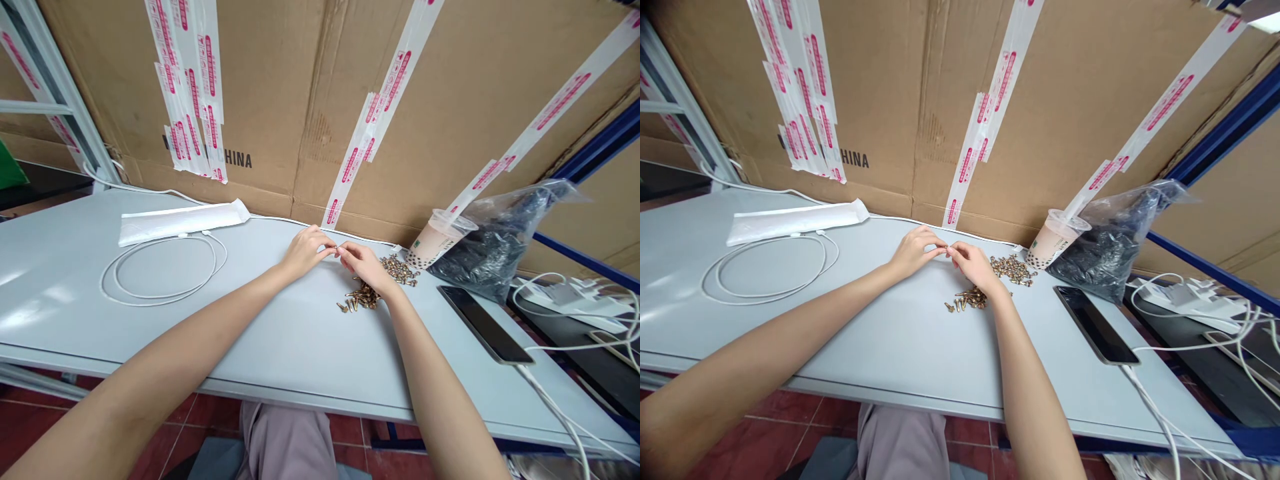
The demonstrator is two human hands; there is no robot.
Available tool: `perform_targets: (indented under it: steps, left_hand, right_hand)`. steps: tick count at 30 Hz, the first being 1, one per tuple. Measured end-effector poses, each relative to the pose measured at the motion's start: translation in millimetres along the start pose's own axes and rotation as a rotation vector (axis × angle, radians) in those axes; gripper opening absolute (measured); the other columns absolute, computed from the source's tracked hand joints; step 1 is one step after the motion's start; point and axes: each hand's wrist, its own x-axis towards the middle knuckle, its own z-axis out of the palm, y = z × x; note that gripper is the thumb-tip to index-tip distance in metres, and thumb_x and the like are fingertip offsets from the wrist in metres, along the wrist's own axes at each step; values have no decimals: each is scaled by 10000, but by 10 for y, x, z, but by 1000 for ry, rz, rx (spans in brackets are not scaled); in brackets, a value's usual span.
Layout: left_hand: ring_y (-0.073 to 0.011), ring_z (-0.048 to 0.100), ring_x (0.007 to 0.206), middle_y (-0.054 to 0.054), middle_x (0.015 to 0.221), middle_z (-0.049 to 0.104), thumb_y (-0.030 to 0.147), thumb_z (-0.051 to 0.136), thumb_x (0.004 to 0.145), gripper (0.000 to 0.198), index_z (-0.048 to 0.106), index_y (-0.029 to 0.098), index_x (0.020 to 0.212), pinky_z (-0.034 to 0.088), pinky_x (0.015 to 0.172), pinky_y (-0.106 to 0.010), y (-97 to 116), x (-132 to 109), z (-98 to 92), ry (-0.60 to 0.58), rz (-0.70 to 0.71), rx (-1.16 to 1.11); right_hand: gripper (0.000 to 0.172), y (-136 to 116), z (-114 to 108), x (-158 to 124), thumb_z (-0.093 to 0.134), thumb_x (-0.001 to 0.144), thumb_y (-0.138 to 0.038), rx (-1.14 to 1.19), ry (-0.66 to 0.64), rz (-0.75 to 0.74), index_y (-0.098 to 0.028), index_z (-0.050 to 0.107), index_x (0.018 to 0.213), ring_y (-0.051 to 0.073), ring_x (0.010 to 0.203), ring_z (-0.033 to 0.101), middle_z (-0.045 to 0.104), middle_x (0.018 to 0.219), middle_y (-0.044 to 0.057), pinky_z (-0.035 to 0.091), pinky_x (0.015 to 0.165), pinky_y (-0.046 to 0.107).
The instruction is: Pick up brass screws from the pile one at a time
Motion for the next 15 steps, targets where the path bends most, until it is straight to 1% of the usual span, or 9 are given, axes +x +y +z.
perform_targets:
  steps: [4,7,10,12,15]
  left_hand:
    - [-176,503,792,-35,769,659,322,542,812,197,679,182,827,398,731,-289,12,1,7,10,36,10]
    - [-173,506,787,-34,763,664,312,549,808,192,674,171,842,404,724,-285,18,-2,19,-6,81,6]
    - [-171,509,784,-33,759,667,303,553,806,187,674,164,835,407,718,-282,19,-6,25,-8,96,5]
    - [-173,507,787,-32,767,668,300,549,809,185,676,168,832,407,719,-283,19,-4,19,7,68,10]
    - [-175,503,796,-25,780,671,297,544,813,178,681,183,821,405,735,-290,20,3,5,29,10,7]
  right_hand:
    - [410,-11,-3,-8,341,858,-499,31,-1,-16,-159,483,678,82,488,332,368,542,-32,267,485,215]
    - [456,-1,6,-8,316,860,-520,56,-23,16,-158,434,608,78,477,292,327,533,-32,243,477,222]
    - [504,22,11,-2,286,857,-544,33,-28,53,-155,432,572,81,475,288,323,516,-27,236,477,229]
    - [499,33,8,2,288,856,-545,23,-14,46,-155,458,594,85,482,311,351,523,-23,246,482,227]
    - [422,32,2,6,346,841,-532,44,31,14,-163,504,710,90,507,350,413,575,-22,263,487,219]
